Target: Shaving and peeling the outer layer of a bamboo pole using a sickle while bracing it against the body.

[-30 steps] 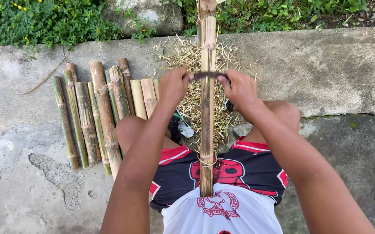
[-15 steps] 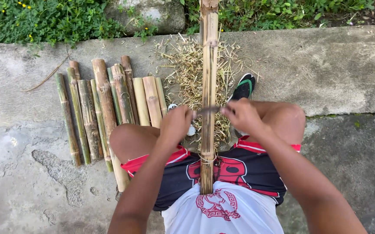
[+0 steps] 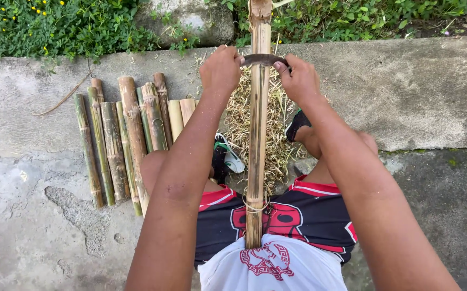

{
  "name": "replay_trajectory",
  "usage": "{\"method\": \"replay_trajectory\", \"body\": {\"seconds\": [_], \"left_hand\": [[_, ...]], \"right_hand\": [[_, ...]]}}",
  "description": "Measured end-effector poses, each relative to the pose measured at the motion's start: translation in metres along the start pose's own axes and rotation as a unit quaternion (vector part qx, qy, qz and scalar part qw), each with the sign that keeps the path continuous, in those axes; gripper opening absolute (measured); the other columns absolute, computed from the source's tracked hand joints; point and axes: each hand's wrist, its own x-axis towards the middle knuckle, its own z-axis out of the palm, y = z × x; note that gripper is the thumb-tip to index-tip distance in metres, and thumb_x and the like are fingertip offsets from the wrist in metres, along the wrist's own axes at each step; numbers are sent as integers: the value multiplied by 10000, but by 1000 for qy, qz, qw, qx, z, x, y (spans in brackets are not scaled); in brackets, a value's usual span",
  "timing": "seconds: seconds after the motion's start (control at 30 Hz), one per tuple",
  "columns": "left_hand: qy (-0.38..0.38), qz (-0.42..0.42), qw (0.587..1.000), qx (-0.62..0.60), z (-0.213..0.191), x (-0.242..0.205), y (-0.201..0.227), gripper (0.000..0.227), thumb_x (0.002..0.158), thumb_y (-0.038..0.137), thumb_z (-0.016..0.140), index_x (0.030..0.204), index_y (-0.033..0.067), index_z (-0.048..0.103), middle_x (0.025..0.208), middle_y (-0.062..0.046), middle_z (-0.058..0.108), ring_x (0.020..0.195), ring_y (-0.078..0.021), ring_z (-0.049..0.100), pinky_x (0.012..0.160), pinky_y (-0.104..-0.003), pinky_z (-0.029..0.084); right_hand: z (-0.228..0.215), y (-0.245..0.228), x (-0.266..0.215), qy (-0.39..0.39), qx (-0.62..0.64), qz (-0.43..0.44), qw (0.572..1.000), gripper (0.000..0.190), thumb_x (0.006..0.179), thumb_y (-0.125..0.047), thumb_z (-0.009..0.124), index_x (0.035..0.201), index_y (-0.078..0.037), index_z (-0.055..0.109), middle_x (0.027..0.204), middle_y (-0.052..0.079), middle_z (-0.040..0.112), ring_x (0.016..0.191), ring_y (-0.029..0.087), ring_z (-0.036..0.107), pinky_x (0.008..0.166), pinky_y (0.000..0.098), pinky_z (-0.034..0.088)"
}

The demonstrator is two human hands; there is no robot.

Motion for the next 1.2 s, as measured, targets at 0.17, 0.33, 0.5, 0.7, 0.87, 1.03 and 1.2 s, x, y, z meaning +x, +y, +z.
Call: {"method": "replay_trajectory", "body": {"seconds": [0.17, 0.33, 0.5, 0.7, 0.87, 1.03, 1.2], "left_hand": [[-98, -59, 993, -5, -3, -9, -1, 239, 981, 333, 655, 909, 113, 714, 849, -76, 668, 743, -246, 665, 678, -465, 515], [-70, 31, 997, -33, -10, -85, -23, 266, 946, 319, 688, 828, 83, 725, 810, -117, 670, 664, -250, 614, 604, -483, 478], [-221, -43, 974, 6, -26, -114, -14, 176, 938, 246, 627, 881, 121, 737, 773, -101, 673, 694, -260, 668, 674, -479, 520], [-10, 16, 1000, -3, 2, -31, -1, 180, 943, 270, 674, 928, 98, 725, 983, -103, 654, 886, -327, 688, 747, -505, 528], [0, 17, 999, 35, -9, -7, 11, 205, 910, 307, 707, 924, 104, 727, 965, -99, 669, 895, -338, 684, 743, -505, 527], [-40, 23, 999, 29, -5, -29, 4, 192, 947, 284, 698, 927, 96, 733, 991, -99, 677, 873, -331, 696, 751, -496, 528], [-14, 47, 999, 18, -11, -44, 1, 238, 922, 302, 691, 865, 75, 730, 931, -105, 688, 809, -309, 694, 700, -494, 524]], "right_hand": [[-13, -12, -13, -74, -5, 56, 996, 399, 1052, -423, 609, 845, -83, 630, 599, 108, 597, 534, 327, 588, 524, 500, 417], [0, -10, -92, 2, -1, -41, 999, 429, 1072, -417, 605, 827, -65, 598, 639, 100, 559, 538, 272, 555, 513, 442, 415], [-5, -5, -114, -152, 108, 1, 982, 405, 1020, -430, 582, 829, -76, 628, 584, 82, 570, 523, 269, 569, 495, 444, 427], [19, 12, -37, 51, 49, -43, 997, 401, 1055, -390, 639, 877, -33, 604, 705, 188, 598, 645, 422, 578, 579, 514, 416], [25, 12, -23, 55, 57, -7, 997, 379, 1042, -372, 648, 888, -30, 597, 699, 196, 618, 633, 434, 598, 574, 527, 420], [20, 10, -48, 39, 59, 12, 997, 367, 1049, -376, 649, 911, -38, 605, 703, 213, 611, 649, 450, 596, 589, 528, 431], [13, 3, -54, 19, 58, 4, 998, 373, 1044, -383, 645, 924, -32, 605, 702, 214, 614, 636, 442, 592, 575, 524, 423]]}}
